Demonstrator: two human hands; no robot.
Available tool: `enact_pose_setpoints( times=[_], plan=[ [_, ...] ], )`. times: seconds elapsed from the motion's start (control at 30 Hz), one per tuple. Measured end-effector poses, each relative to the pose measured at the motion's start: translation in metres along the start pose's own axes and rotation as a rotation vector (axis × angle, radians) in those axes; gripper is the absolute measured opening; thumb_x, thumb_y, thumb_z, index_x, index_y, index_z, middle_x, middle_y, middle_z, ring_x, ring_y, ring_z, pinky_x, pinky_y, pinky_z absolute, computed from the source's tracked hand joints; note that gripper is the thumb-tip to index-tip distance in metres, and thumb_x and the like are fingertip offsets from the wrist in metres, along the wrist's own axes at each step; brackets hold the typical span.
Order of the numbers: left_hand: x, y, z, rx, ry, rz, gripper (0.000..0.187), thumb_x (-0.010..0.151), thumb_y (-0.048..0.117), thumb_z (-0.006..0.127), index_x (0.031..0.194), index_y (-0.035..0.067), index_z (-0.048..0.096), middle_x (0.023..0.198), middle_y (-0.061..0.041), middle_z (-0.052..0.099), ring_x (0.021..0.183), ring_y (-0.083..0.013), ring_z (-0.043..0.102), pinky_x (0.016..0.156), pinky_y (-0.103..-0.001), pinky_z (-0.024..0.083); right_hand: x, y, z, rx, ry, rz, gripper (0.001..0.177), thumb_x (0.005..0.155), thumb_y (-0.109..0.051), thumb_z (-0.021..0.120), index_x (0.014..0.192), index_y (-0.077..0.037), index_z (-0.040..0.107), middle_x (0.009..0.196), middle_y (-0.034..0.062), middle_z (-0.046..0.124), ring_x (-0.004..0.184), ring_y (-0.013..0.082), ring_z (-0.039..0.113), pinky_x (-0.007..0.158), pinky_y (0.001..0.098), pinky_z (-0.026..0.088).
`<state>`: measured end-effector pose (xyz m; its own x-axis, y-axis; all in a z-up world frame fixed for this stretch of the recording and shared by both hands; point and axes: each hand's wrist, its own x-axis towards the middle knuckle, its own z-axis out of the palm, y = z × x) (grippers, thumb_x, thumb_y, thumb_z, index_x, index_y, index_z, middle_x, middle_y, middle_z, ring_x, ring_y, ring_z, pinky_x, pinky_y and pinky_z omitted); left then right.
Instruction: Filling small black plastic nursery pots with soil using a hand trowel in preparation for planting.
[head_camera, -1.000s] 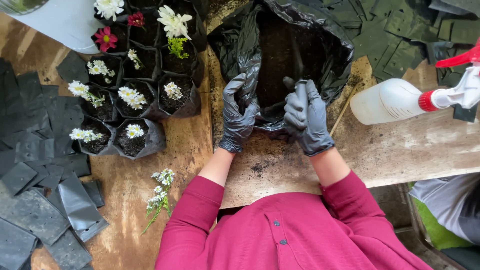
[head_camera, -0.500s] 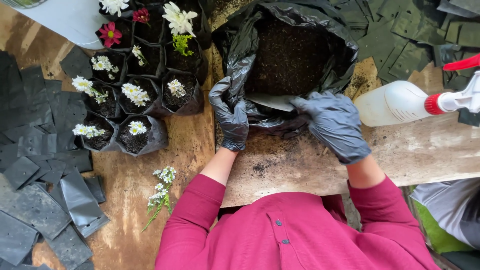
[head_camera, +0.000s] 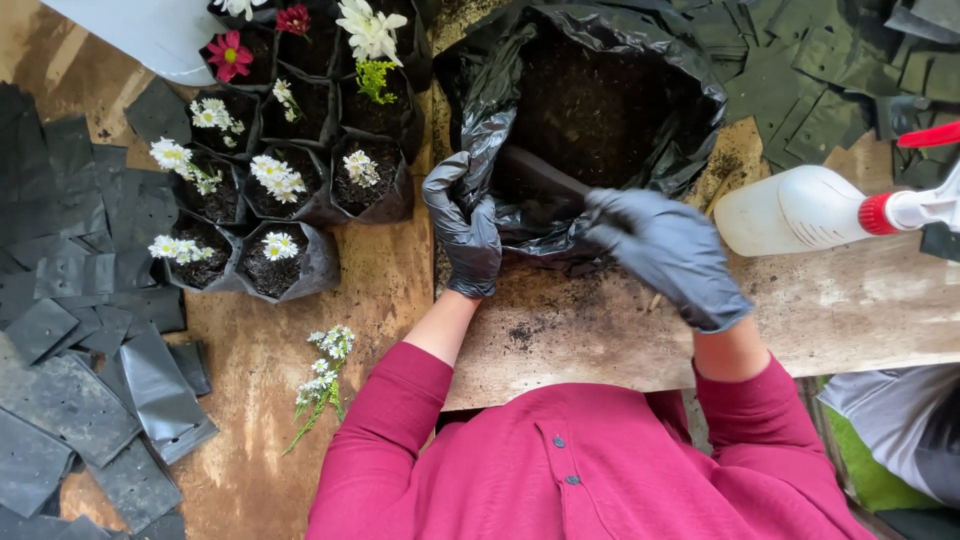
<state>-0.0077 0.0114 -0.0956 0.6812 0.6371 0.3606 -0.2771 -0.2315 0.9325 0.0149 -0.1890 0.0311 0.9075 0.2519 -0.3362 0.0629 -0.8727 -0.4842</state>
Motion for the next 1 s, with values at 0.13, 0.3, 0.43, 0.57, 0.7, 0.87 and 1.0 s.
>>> enact_pose_setpoints(
  times=[0.13,0.3,0.43,0.57,0.7,0.87,1.0],
  plan=[
    [0.001,0.000,0.000,-0.021,0.016,-0.054,0.043,0.086,0.007,0.066,0.127,0.016,0.057,0.118,-0.006,0.061,0.111,-0.0172,0.062,0.101,-0.035,0.051,0.016,-0.014,0.038,-0.232,-0.044,-0.195,0.032,0.095,-0.032,0.063,0.127,-0.031,0.068,0.107,0.0085,0.072,0.110,0.0368,0.069,0.090,0.0530,0.057],
    [0.008,-0.012,-0.005,-0.038,0.082,-0.125,0.047,0.085,0.004,0.061,0.129,0.018,0.052,0.117,-0.004,0.055,0.109,-0.0124,0.055,0.104,-0.036,0.048,0.033,-0.007,0.046,-0.203,0.062,-0.148,0.029,0.098,-0.036,0.061,0.127,-0.034,0.066,0.108,0.0047,0.069,0.110,0.0314,0.068,0.089,0.0520,0.057],
    [0.006,-0.018,-0.003,0.004,0.126,-0.174,0.049,0.082,0.001,0.062,0.129,0.014,0.053,0.116,-0.007,0.053,0.108,-0.0156,0.053,0.106,-0.037,0.046,0.031,0.011,0.033,0.039,0.062,-0.029,0.042,0.098,-0.038,0.061,0.139,-0.029,0.063,0.119,0.0110,0.070,0.120,0.0379,0.064,0.095,0.0575,0.052],
    [-0.009,-0.062,-0.003,0.397,0.088,0.158,0.051,0.084,-0.008,0.068,0.132,0.000,0.056,0.132,-0.021,0.054,0.114,-0.0348,0.061,0.105,-0.037,0.050,0.020,0.024,0.021,0.167,0.017,-0.001,0.051,0.097,-0.037,0.060,0.145,-0.020,0.057,0.123,0.0143,0.071,0.123,0.0423,0.061,0.101,0.0587,0.049],
    [-0.011,-0.028,-0.003,0.049,0.135,-0.016,0.054,0.082,-0.004,0.065,0.134,0.008,0.053,0.120,-0.011,0.056,0.114,-0.0165,0.055,0.109,-0.038,0.046,0.007,-0.016,0.036,0.216,-0.031,-0.160,0.048,0.091,-0.027,0.066,0.137,-0.014,0.062,0.120,0.0232,0.068,0.120,0.0492,0.061,0.098,0.0628,0.050],
    [-0.011,-0.014,-0.006,-0.100,0.048,0.093,0.032,0.086,0.002,0.067,0.116,0.011,0.057,0.110,-0.008,0.060,0.108,-0.0175,0.061,0.103,-0.035,0.048,0.070,-0.011,0.103,-0.093,0.143,-0.345,0.040,0.095,-0.031,0.065,0.131,-0.013,0.063,0.109,0.0195,0.066,0.110,0.0423,0.067,0.094,0.0547,0.057],
    [-0.011,-0.067,-0.006,0.112,0.152,0.144,0.056,0.090,0.002,0.066,0.144,0.002,0.050,0.136,-0.019,0.057,0.124,-0.0307,0.059,0.106,-0.040,0.049,0.095,-0.007,0.088,0.151,0.104,-0.390,0.039,0.095,-0.023,0.064,0.132,-0.011,0.061,0.109,0.0261,0.068,0.107,0.0518,0.066,0.090,0.0607,0.055]
  ],
)
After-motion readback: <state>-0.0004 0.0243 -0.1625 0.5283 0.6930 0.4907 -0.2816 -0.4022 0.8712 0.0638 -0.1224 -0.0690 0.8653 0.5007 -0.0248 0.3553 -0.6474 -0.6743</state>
